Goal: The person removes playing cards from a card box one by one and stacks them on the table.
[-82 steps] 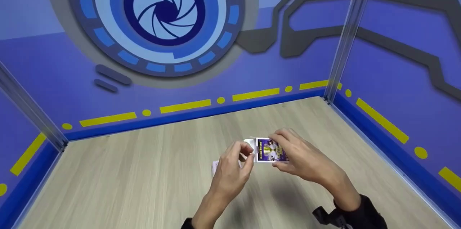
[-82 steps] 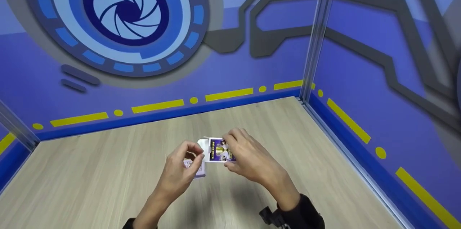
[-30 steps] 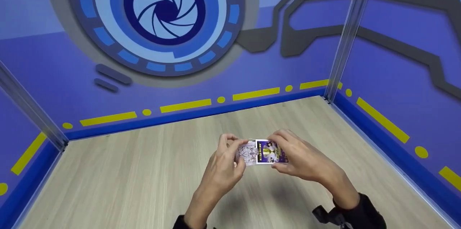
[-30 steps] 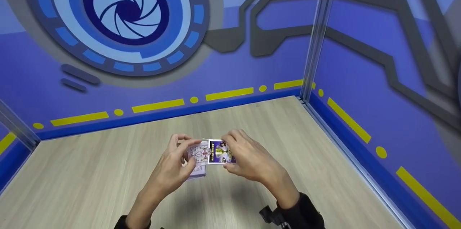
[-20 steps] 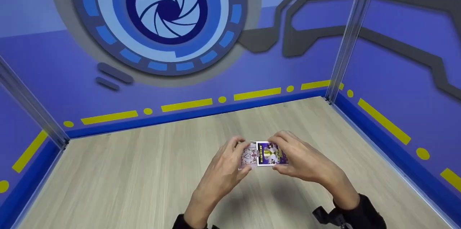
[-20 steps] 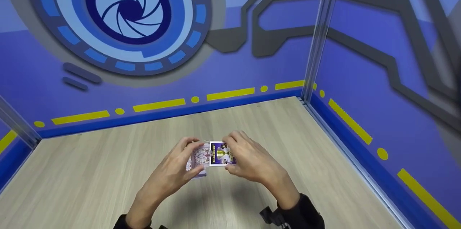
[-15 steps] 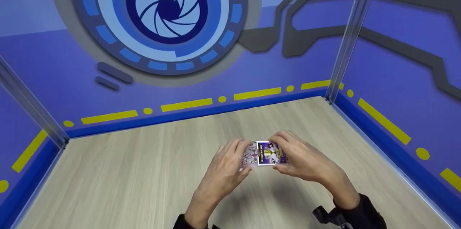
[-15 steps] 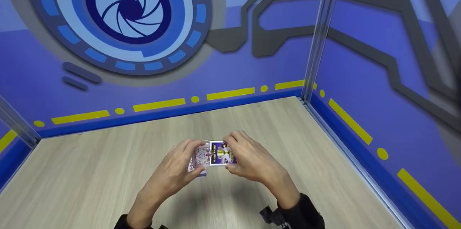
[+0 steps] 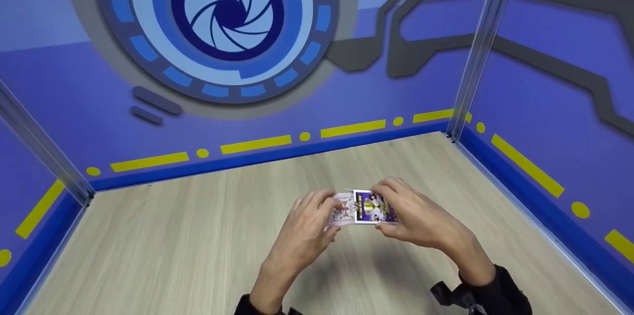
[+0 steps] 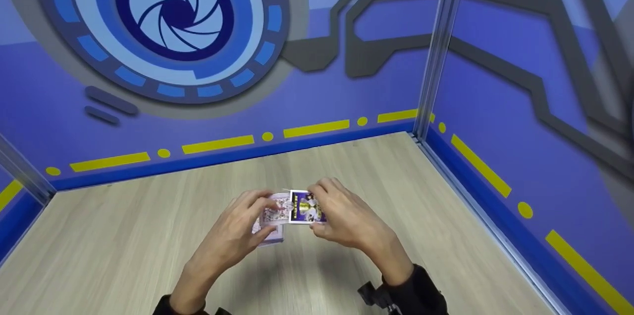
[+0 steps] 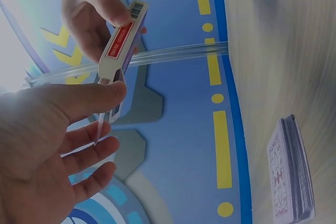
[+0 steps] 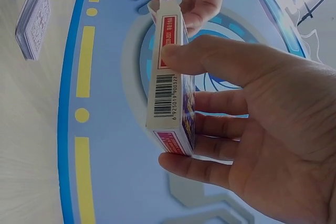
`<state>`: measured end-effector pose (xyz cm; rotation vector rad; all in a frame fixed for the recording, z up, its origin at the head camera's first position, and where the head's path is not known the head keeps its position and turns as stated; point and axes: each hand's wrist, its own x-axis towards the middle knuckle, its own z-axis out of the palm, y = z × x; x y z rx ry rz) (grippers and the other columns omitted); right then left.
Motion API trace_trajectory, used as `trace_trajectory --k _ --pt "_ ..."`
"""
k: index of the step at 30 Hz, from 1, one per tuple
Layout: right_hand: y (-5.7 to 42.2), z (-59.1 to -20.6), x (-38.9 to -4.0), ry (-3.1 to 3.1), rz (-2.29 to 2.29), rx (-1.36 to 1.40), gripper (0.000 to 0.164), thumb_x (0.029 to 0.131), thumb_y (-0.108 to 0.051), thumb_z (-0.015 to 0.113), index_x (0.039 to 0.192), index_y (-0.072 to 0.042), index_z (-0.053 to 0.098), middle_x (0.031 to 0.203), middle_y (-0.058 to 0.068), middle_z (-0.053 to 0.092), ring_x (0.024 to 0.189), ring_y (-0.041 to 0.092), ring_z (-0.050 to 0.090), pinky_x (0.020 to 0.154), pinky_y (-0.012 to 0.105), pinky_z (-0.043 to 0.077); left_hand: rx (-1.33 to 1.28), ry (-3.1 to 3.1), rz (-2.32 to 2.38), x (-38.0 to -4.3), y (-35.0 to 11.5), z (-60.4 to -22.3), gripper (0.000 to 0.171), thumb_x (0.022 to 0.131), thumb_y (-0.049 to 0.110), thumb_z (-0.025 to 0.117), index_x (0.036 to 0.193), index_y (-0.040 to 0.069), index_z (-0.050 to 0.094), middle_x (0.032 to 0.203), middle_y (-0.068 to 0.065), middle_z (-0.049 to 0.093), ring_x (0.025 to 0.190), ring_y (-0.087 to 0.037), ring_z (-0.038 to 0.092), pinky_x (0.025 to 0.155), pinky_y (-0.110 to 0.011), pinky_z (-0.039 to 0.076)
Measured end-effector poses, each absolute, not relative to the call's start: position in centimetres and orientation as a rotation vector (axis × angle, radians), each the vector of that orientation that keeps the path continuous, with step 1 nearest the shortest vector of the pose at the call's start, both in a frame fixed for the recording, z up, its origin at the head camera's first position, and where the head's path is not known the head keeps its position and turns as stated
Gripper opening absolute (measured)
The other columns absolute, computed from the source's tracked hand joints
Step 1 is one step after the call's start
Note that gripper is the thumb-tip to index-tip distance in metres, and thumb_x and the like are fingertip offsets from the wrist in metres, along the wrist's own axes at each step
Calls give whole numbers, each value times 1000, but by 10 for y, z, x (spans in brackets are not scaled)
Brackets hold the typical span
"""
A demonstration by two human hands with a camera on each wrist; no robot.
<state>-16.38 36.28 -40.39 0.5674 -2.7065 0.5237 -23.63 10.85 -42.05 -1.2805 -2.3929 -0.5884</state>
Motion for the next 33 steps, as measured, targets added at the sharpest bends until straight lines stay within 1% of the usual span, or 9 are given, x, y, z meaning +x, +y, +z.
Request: trace_trajectory --k 6,13,21,33 --pt "369 -401 -163 -2685 518 528 61 85 -20 82 137 -3 57 128 6 56 105 14 53 83 34 52 -1272 -2363 -702 -246 96 -414 36 83 18 89 112 15 68 135 -6 63 125 -23 56 102 -43 46" --pt "373 -397 -163 -2661 523 496 61 87 -19 80 139 -2 57 130 8 56 107 16 53 83 34 52 -1238 -2395 -827 -255 80 -408 31 85 16 87 110 14 69 137 -8 62 128 -25 55 108 -48 43" --pt "375 -397 -162 -2663 547 483 61 87 -18 80 140 -1 56 131 9 56 107 16 53 82 33 53 -1185 -2417 -899 -265 68 -409 30 83 11 87 106 14 69 137 -8 63 129 -28 55 109 -49 42" --pt "375 -398 -161 -2661 557 471 61 87 -18 81 140 -2 56 131 8 56 107 15 54 82 33 53 -1129 -2538 -924 -281 67 -428 26 84 11 86 102 14 68 137 -8 63 131 -30 54 110 -51 42"
